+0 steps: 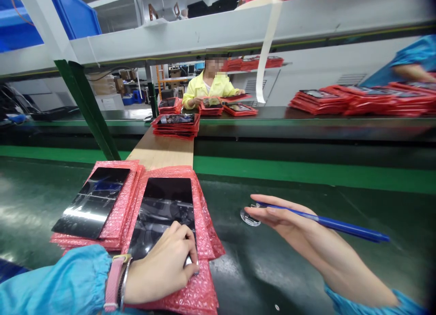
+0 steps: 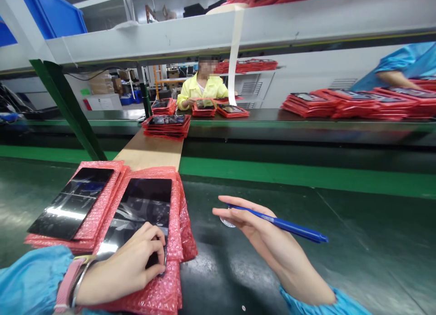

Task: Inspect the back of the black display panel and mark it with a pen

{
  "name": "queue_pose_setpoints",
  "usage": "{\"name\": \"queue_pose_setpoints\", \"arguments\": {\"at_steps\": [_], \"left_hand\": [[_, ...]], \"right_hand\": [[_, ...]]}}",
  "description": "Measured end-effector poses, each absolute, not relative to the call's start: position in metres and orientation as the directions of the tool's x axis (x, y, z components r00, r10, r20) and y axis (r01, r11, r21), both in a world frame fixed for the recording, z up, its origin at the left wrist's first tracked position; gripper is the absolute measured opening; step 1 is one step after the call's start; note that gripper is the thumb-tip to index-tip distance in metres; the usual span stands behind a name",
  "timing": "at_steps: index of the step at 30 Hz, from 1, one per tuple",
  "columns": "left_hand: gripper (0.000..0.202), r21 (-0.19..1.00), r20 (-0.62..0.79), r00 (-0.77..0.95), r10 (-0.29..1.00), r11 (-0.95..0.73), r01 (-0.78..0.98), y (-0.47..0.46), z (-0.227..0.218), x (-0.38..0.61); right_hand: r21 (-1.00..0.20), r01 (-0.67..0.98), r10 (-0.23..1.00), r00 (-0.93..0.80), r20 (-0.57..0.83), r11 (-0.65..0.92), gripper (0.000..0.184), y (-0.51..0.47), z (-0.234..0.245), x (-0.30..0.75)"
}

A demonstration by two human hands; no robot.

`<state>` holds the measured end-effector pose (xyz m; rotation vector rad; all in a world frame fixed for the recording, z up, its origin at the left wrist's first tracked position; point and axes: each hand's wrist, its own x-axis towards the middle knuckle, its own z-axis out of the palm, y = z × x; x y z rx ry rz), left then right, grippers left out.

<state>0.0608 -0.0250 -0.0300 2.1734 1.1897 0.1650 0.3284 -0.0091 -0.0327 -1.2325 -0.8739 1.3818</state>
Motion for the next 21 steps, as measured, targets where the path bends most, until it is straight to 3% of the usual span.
{"name": "queue_pose_setpoints", "arguments": {"at_steps": [9,14,17,21], "left_hand": [[0.026,0.582,-0.049,0.409,0.911,-0.307,0.753,-0.010,-0.040,0.058],[0.045,0.665,0.026,0.075,0.997,-0.074,0.743,0.023,-0.040,0.007],[0.045,0.739,-0.122,-0.113,0.986,0.166,0.652,0.024,-0.037,-0.028],[0.033,0.781,-0.401,-0.106,0.910,0.400,0.480,0.006,-0.030,-0.047]], "right_hand": [[-0.971,-0.147,0.977,0.077,-0.200,-0.188,0.038,-0.027,-0.045,0.317],[-0.990,-0.023,0.977,-0.164,-0.134,-0.140,0.033,-0.031,-0.064,0.280],[-0.996,0.017,0.977,-0.196,-0.086,-0.085,0.034,-0.023,-0.080,0.254],[-0.998,0.062,0.989,-0.145,-0.026,-0.017,0.039,-0.013,-0.097,0.228]]}}
